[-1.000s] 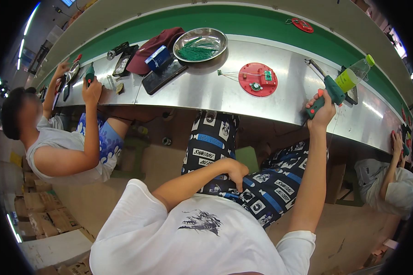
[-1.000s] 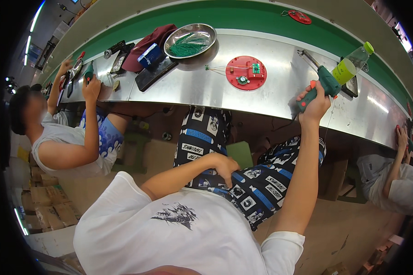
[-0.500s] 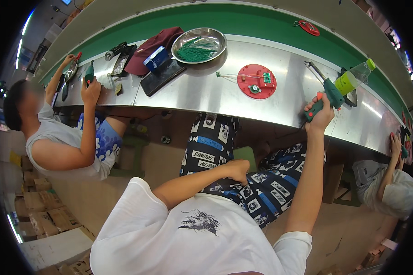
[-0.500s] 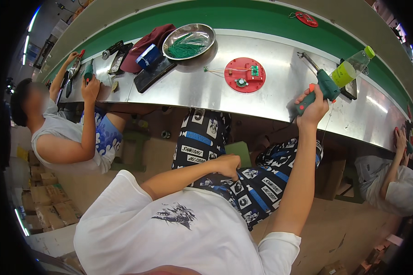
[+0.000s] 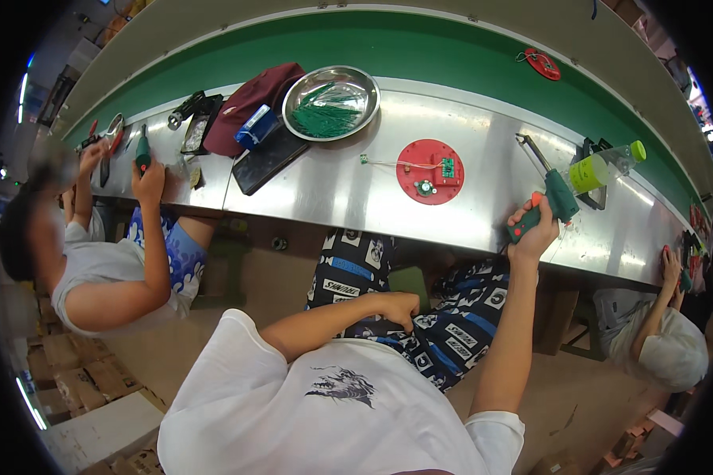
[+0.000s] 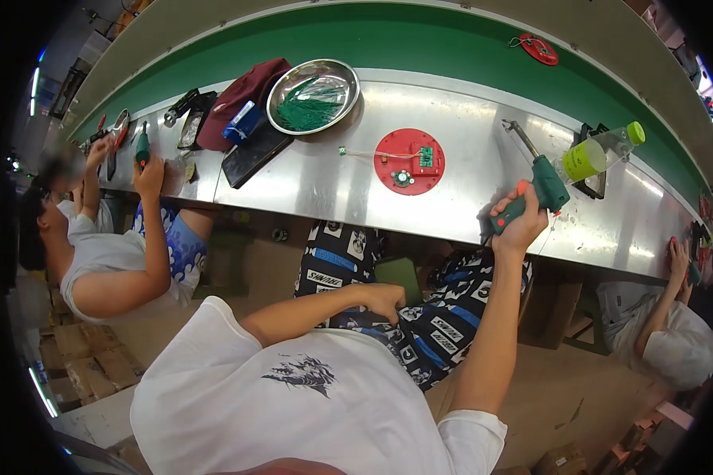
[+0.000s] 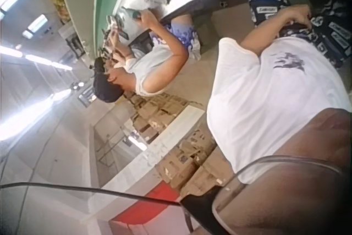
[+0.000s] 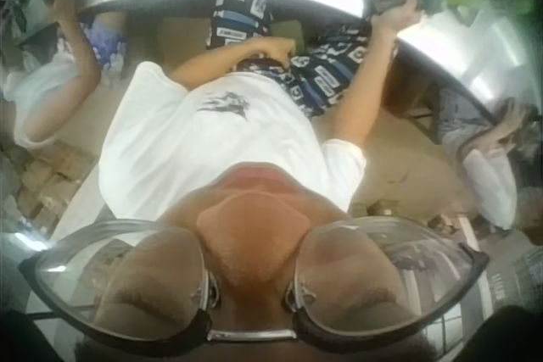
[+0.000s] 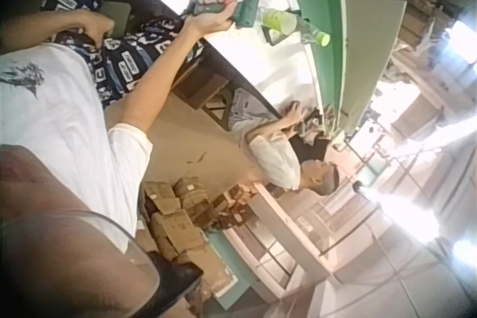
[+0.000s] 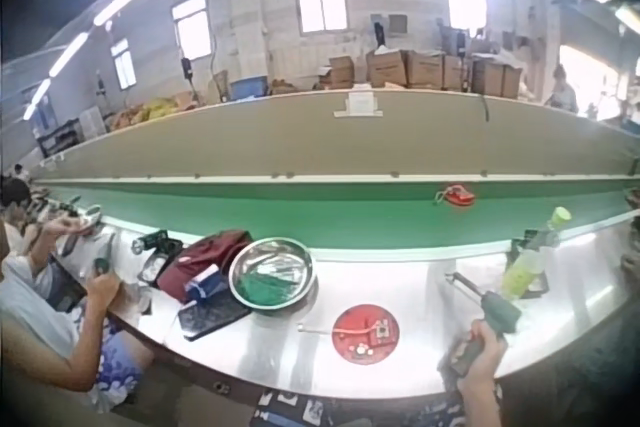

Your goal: Soldering wires onto a printed circuit board attached to a red plastic base on an assembly line.

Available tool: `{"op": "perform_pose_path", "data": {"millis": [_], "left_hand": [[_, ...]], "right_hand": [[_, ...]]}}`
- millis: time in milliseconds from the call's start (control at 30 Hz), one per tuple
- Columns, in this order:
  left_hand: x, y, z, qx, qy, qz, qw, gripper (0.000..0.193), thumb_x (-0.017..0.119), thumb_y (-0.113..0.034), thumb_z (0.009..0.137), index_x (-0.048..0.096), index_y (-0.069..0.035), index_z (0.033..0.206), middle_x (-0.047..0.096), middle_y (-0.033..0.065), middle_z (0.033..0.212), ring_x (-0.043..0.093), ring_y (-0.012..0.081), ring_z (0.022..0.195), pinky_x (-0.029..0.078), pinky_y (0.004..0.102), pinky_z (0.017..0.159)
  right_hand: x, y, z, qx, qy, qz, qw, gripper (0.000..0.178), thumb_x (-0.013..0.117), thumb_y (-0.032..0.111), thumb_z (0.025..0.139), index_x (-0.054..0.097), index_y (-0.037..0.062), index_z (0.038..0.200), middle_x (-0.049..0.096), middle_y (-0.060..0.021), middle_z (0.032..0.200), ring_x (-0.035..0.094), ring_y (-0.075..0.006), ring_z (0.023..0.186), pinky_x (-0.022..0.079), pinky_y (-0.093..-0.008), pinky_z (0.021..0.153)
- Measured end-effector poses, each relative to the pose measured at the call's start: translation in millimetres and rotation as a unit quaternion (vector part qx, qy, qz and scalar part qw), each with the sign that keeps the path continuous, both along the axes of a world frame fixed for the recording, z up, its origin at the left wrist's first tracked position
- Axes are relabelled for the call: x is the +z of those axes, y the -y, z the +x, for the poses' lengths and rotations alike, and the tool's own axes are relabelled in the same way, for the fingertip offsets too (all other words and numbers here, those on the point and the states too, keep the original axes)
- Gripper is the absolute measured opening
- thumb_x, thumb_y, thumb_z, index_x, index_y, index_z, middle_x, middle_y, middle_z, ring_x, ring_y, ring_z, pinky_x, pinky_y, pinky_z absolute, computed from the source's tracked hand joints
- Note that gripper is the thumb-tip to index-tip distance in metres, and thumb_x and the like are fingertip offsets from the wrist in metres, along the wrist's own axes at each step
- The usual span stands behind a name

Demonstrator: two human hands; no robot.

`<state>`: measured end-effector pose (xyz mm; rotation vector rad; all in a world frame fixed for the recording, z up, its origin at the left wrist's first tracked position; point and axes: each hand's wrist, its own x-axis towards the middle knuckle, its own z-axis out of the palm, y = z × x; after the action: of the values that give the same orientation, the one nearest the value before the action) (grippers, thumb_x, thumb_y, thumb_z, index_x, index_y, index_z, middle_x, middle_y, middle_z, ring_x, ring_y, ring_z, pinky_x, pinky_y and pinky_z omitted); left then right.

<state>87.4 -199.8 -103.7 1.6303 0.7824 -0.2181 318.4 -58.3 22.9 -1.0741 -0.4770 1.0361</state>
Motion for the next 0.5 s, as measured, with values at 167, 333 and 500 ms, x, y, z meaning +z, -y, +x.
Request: {"op": "perform_pose_path", "data": {"millis": [167,333,500], "left_hand": [[-15.2,-8.5,2.1,-0.076,-0.005,-0.055,0.996,0.037,0.076,-0.029,0.079,0.069,0.007,0.081,0.065,0.0194,0.068,0.064,0.0305,0.063,0.048,0.0436,0.059],[-15.3,-12.2,1.6,-0.112,-0.013,-0.025,0.993,0.042,0.073,-0.034,0.084,0.069,0.008,0.085,0.068,0.0234,0.075,0.066,0.036,0.069,0.049,0.0458,0.064],[-8.8,-14.6,4.1,-0.131,-0.002,-0.026,0.991,0.047,0.072,-0.037,0.085,0.068,0.009,0.089,0.069,0.0263,0.083,0.067,0.0403,0.077,0.051,0.0478,0.07]], "right_hand": [[1.5,-3.6,-4.4,0.004,-0.002,-0.015,1.0,0.024,0.061,0.023,0.095,0.06,-0.0004,0.098,0.055,-0.0069,0.072,0.051,-0.0163,0.049,0.042,-0.0306,0.044],[2.0,-5.1,-4.9,-0.004,-0.001,-0.018,1.0,0.023,0.059,0.022,0.096,0.059,-0.0008,0.1,0.054,-0.007,0.073,0.051,-0.016,0.048,0.043,-0.0303,0.043],[-1.4,-4.9,-1.1,0.001,0.013,-0.013,1.0,0.025,0.057,0.023,0.097,0.059,-0.0012,0.102,0.054,-0.0069,0.073,0.051,-0.0159,0.049,0.043,-0.03,0.043]]}}
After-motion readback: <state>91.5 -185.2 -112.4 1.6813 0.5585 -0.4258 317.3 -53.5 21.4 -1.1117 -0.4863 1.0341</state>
